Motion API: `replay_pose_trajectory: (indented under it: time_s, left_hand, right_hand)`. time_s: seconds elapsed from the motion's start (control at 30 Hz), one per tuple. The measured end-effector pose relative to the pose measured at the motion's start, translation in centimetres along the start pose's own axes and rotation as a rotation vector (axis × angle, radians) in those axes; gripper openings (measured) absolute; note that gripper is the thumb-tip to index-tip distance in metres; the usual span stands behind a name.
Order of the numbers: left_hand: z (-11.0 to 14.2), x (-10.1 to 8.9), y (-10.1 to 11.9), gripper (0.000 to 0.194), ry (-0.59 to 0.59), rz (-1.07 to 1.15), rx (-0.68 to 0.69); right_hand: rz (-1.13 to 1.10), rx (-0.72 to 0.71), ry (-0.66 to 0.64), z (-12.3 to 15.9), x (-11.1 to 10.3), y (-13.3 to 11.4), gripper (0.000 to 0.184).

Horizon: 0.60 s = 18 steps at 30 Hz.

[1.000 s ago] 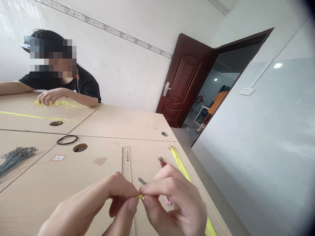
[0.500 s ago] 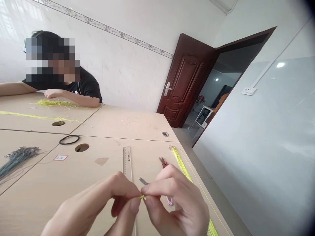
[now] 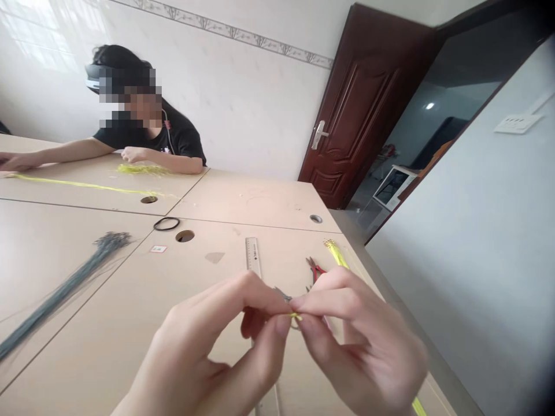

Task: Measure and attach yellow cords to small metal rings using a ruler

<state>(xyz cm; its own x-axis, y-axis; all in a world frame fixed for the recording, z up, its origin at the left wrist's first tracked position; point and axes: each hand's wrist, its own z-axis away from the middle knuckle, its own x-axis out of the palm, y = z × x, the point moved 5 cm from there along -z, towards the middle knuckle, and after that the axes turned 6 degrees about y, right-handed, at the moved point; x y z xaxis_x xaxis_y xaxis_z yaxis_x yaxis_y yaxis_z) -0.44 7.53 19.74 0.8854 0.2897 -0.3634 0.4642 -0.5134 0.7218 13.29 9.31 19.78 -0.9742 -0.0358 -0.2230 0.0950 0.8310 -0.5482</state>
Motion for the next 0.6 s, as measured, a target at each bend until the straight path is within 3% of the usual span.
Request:
replay_pose_trajectory:
  time_s: [0.13, 0.6]
  left_hand:
    - [-0.34, -0.09, 0.23, 0.016, -0.061, -0.010, -0.021]
    - [-0.02, -0.07, 0.52, 0.017, 0.093, 0.083, -0.044]
  right_hand:
    - [-0.039, 0.045, -0.022, 0.04, -0.11, 0.50, 0.022]
    - [0.020, 0.096, -0.036, 0.15, -0.23, 0.27, 0.015]
